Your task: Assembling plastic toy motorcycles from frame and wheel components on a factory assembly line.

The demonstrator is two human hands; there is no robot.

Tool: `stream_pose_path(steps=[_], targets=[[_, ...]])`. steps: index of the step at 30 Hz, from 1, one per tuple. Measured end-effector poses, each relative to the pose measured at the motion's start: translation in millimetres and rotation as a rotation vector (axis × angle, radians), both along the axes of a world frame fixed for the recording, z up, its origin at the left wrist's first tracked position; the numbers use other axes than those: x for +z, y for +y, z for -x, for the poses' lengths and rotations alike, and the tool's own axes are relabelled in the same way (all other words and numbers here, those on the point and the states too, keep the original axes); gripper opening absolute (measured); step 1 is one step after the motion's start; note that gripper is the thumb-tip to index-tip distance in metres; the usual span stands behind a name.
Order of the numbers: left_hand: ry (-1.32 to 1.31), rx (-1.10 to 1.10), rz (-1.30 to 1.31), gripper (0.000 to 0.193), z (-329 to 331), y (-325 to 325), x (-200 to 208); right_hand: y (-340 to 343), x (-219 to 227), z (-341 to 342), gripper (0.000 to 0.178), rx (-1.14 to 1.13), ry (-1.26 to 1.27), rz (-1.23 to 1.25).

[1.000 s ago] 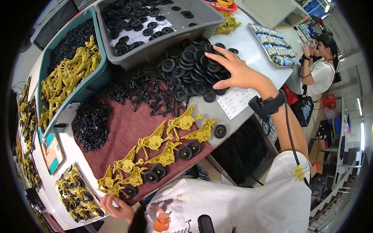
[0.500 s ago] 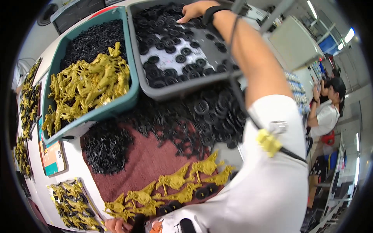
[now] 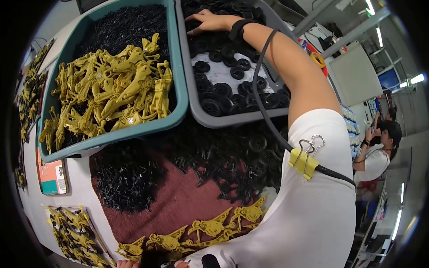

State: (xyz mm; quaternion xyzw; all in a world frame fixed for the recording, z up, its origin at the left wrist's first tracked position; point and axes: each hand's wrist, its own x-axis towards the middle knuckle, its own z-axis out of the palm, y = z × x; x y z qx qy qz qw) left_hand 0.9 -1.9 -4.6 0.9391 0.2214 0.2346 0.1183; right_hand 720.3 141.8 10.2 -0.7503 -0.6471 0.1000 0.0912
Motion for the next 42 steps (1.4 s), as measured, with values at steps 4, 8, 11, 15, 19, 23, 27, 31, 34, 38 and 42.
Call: stream_pose_path(steps=[4,8,11,15,19,23,27,31,34,38,42], targets=[[0.006,-0.168,0.005,0.024,2.2,10.8,1.5,-53.2,25.8,40.5,0.075,-0.063,-0.095,0.168],[-0.047,-0.146,-0.030,0.029,5.5,7.0,-4.3,-101.2,58.4,91.6,0.070,0.060,0.107,0.290],[-0.218,0.082,-0.114,0.020,-13.2,-9.3,-7.0,-113.4,75.8,125.2,0.090,0.133,0.160,0.514],[-0.301,0.169,-0.100,0.011,-26.8,-14.1,-7.7,-133.1,86.2,151.4,0.099,0.079,0.094,0.584],[-0.300,0.186,-0.108,0.004,-29.6,-15.2,-4.1,-142.0,92.5,163.9,0.102,-0.007,0.118,0.646],[-0.345,0.219,-0.100,0.008,-31.3,-17.5,-7.6,-140.0,81.3,168.3,0.106,-0.080,0.008,0.686],[-0.349,0.220,-0.093,0.009,-29.7,-18.6,-9.1,-133.9,82.3,174.3,0.109,-0.107,-0.019,0.698],[-0.357,0.253,-0.080,0.008,-28.5,-21.7,-12.5,-141.1,75.5,154.6,0.101,-0.011,0.014,0.623],[-0.350,0.258,-0.066,0.007,-28.6,-19.8,-10.9,-146.3,69.5,140.7,0.092,0.100,0.069,0.542],[-0.328,0.282,-0.045,0.008,-25.4,-22.0,-11.4,-152.5,68.7,127.7,0.073,0.163,0.188,0.456],[-0.337,0.275,-0.041,0.008,-28.9,-23.4,-6.9,-170.5,89.4,128.5,0.049,0.117,0.245,0.456]])
